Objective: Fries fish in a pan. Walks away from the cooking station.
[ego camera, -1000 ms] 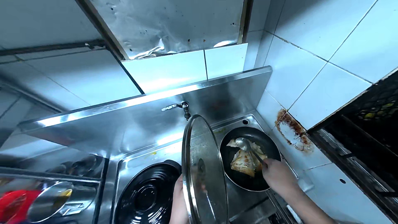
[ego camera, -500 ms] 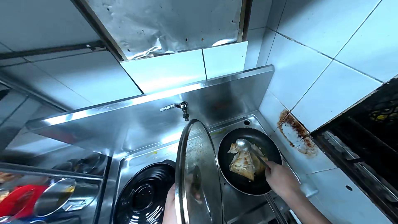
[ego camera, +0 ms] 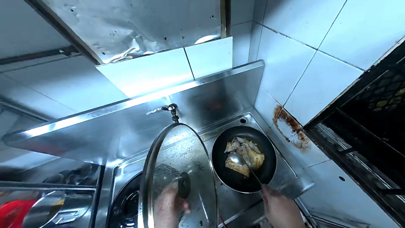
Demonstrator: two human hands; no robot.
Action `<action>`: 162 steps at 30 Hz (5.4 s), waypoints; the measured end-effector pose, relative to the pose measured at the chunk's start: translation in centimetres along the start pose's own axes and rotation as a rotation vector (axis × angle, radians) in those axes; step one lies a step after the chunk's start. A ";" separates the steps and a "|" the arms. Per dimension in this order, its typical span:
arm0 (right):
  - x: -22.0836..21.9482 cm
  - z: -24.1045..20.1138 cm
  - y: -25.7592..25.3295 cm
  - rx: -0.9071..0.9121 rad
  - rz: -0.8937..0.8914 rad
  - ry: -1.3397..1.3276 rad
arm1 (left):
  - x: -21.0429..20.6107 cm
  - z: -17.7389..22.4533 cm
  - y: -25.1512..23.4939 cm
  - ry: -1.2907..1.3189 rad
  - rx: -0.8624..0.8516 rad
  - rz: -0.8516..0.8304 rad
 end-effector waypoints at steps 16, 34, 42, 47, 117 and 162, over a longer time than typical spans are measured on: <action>10.0 1.0 -3.4 0.017 0.136 0.202 | -1.0 1.0 1.7 -0.018 0.019 0.003; 15.5 -1.3 -3.5 0.122 0.102 0.614 | 1.4 -3.1 0.9 0.010 -0.069 -0.052; 17.5 -4.7 -4.0 0.457 0.001 0.833 | 0.9 -2.1 3.2 0.039 -0.053 -0.010; 15.1 -6.0 -2.1 0.516 -0.221 0.885 | 1.8 -3.7 4.1 0.156 -0.077 -0.019; 14.4 2.0 0.1 -0.182 -0.142 0.345 | 0.6 -2.4 2.2 0.130 -0.087 -0.164; 7.1 4.6 4.7 -0.101 -0.110 0.349 | 0.1 -2.4 2.0 0.118 -0.080 -0.193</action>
Point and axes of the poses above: each hand's wrist, its own y-axis away from the middle knuckle, its own x-axis out of the back of the hand, z = x × y, the point moved 4 cm from there along -y, towards the middle knuckle, and after that the axes turned 14 degrees about -z, right-handed, at the moved point
